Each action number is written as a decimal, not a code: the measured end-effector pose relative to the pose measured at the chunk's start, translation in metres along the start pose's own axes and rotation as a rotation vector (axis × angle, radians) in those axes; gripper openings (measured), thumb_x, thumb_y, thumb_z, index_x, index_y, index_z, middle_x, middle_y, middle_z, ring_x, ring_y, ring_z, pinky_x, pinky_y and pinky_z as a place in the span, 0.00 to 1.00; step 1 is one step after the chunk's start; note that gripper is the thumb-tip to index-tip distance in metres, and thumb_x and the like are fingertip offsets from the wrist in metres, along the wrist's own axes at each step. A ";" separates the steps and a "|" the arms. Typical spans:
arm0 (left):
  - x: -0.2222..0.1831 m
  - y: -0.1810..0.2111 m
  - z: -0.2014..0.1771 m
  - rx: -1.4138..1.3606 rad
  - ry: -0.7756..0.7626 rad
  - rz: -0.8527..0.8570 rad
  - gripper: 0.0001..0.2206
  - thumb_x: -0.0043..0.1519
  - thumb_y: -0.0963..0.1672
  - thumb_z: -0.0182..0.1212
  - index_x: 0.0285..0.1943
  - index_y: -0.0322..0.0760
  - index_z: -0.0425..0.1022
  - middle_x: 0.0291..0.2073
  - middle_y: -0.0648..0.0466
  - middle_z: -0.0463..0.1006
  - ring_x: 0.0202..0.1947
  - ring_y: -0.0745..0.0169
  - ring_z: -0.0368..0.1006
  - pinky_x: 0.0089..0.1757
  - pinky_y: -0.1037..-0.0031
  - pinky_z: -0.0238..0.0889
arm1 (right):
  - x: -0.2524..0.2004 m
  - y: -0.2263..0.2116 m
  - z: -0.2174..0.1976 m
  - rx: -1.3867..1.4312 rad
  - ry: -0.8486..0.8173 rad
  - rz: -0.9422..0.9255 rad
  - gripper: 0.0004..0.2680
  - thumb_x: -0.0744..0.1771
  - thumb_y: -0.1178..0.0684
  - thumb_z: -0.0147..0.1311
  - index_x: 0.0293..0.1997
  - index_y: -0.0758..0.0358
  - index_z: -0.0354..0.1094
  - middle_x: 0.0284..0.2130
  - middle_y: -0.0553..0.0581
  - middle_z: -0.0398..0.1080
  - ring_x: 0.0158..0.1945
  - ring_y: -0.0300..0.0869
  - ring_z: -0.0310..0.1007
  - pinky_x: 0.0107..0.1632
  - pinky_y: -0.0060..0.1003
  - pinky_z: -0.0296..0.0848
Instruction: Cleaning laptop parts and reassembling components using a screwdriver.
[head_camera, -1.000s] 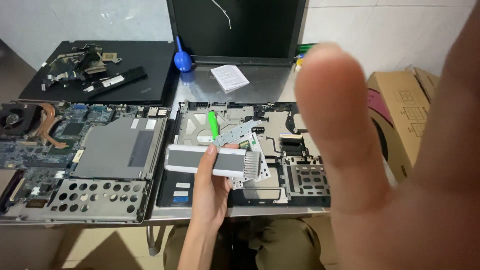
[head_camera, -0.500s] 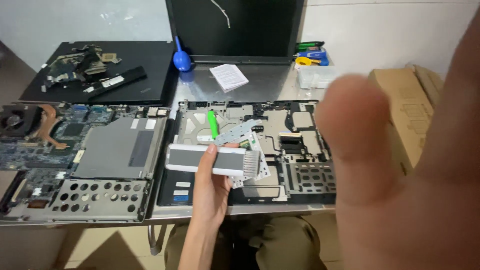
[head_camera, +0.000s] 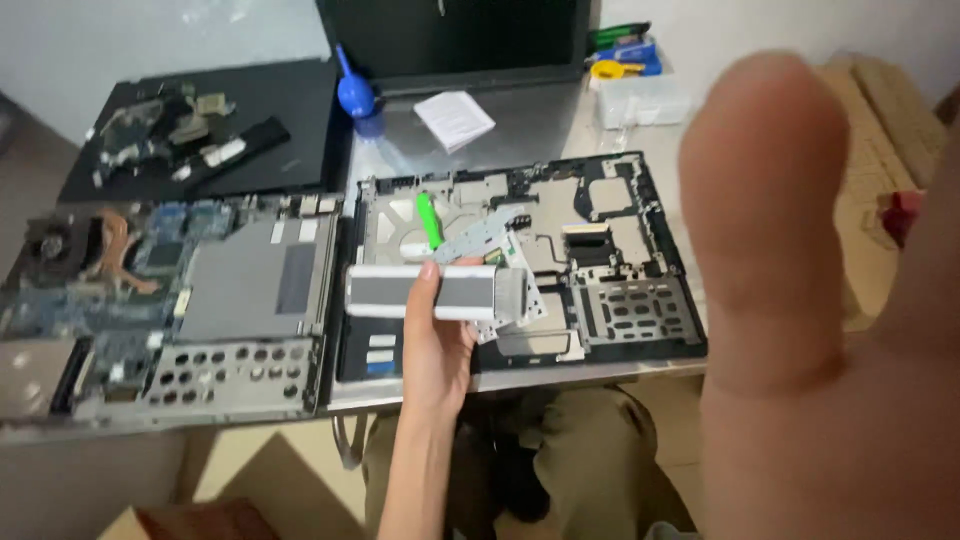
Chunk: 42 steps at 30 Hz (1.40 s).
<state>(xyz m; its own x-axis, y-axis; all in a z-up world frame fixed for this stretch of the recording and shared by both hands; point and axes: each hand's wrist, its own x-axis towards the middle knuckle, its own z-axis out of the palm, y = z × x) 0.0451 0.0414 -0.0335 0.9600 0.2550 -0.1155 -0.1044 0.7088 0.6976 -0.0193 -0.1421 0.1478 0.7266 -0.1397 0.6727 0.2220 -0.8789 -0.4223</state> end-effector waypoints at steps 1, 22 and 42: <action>0.002 0.001 -0.004 -0.003 0.018 0.002 0.22 0.67 0.52 0.52 0.51 0.25 0.75 0.39 0.49 0.81 0.39 0.66 0.79 0.40 0.77 0.75 | -0.003 0.003 0.000 0.005 -0.017 -0.007 0.19 0.77 0.37 0.40 0.63 0.67 0.61 0.48 0.57 0.72 0.44 0.43 0.75 0.48 0.38 0.71; 0.002 -0.006 -0.017 -0.070 0.019 0.009 0.21 0.69 0.51 0.54 0.55 0.26 0.76 0.42 0.51 0.81 0.38 0.69 0.74 0.38 0.77 0.66 | 0.015 0.002 0.002 0.132 -0.106 -0.116 0.24 0.74 0.34 0.47 0.65 0.69 0.56 0.48 0.61 0.71 0.48 0.47 0.76 0.50 0.43 0.72; -0.018 -0.010 0.008 0.334 -0.152 0.221 0.19 0.68 0.50 0.52 0.48 0.28 0.80 0.41 0.48 0.81 0.45 0.61 0.74 0.51 0.69 0.65 | -0.022 0.054 0.167 1.916 -1.024 0.882 0.26 0.72 0.33 0.28 0.75 0.59 0.56 0.60 0.61 0.69 0.60 0.46 0.70 0.62 0.39 0.70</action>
<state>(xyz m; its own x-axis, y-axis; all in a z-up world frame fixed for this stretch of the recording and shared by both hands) 0.0307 0.0247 -0.0329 0.9541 0.2592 0.1502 -0.2457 0.3902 0.8873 0.0855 -0.1101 0.0087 0.7842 0.6163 -0.0716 -0.5208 0.5911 -0.6159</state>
